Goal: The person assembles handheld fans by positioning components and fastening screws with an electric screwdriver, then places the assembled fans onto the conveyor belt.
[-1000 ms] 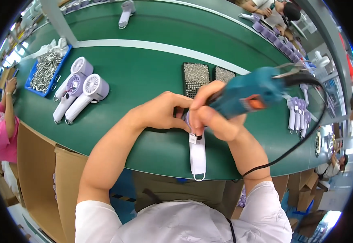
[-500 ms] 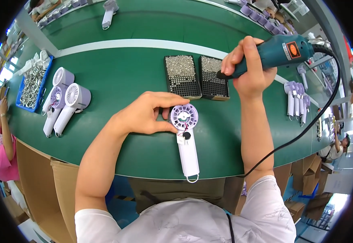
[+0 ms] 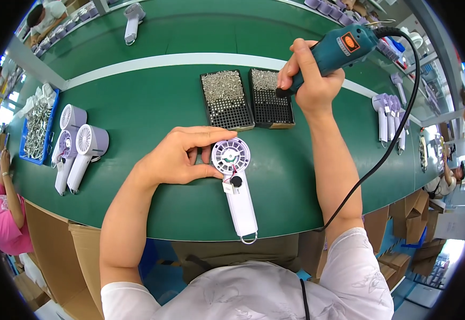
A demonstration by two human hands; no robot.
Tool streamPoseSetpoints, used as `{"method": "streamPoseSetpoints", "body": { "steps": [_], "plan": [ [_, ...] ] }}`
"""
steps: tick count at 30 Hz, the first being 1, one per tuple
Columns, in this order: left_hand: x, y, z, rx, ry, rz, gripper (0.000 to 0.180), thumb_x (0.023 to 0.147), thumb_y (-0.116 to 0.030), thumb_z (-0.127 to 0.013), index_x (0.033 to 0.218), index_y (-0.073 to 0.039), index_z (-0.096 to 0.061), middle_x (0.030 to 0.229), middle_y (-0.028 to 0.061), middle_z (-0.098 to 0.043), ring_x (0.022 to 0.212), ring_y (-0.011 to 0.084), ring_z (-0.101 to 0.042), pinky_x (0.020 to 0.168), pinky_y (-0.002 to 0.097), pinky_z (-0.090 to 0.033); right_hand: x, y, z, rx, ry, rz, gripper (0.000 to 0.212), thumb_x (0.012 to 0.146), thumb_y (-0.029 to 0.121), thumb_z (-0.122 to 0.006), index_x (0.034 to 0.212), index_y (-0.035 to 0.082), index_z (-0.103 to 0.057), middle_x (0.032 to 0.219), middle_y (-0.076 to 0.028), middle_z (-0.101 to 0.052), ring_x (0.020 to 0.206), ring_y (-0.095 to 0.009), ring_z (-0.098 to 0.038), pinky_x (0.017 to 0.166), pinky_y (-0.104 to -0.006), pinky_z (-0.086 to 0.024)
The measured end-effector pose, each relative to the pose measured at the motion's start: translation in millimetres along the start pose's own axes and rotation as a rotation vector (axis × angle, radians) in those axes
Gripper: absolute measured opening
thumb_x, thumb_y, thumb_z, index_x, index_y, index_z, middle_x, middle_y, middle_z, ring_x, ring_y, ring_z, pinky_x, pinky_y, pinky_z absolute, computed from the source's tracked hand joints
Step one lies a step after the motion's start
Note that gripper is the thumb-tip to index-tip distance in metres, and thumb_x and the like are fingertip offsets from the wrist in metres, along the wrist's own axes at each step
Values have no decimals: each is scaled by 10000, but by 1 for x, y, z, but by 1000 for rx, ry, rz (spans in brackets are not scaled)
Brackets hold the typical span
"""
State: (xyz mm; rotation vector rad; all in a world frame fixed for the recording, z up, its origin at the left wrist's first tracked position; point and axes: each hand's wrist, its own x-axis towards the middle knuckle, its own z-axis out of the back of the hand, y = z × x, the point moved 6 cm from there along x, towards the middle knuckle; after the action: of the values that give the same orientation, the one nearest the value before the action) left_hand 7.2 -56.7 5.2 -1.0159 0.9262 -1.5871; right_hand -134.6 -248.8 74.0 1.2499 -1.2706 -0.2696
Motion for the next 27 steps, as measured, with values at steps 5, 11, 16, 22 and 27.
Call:
{"method": "streamPoseSetpoints", "body": {
  "steps": [5, 11, 16, 22, 27],
  "plan": [
    [0, -1, 1, -15, 8, -24, 718, 686, -72, -893, 1354, -90, -630, 1218, 90, -694, 668, 88, -531, 571, 236, -452, -2, -6, 0, -9, -4, -22, 132, 942, 93, -698, 897, -21, -649, 578, -49, -601, 452, -139, -586, 434, -281, -464],
    [0, 0, 1, -22, 9, -14, 713, 688, -78, -893, 1350, -81, -631, 1212, 99, -695, 666, 93, -532, 592, 245, -467, -2, -9, 0, -8, 0, -25, 136, 943, 95, -697, 888, -20, -648, 579, -52, -603, 452, -145, -587, 440, -289, -472],
    [-1, 2, 2, -10, 3, -20, 722, 673, -89, -904, 1345, -89, -639, 1245, 97, -691, 745, 80, -583, 552, 226, -455, -2, -12, 0, -7, -2, -30, 145, 942, 94, -696, 872, -21, -643, 577, -55, -602, 452, -148, -588, 441, -290, -474],
    [-1, 4, 2, -9, -7, -41, 724, 662, -104, -915, 1335, -96, -648, 1272, 89, -690, 813, 66, -626, 511, 206, -440, -1, -13, 3, -68, 11, -27, 115, 969, 62, -627, 896, -24, -605, 611, -68, -556, 430, -171, -541, 434, -351, -489],
    [-1, 5, 2, -6, -5, -52, 720, 667, -105, -913, 1336, -93, -647, 1270, 89, -690, 808, 63, -622, 514, 205, -440, 0, -16, 3, -5, 19, -49, 163, 937, 89, -699, 831, -11, -626, 572, -62, -598, 450, -146, -579, 441, -289, -474]
  ]
}}
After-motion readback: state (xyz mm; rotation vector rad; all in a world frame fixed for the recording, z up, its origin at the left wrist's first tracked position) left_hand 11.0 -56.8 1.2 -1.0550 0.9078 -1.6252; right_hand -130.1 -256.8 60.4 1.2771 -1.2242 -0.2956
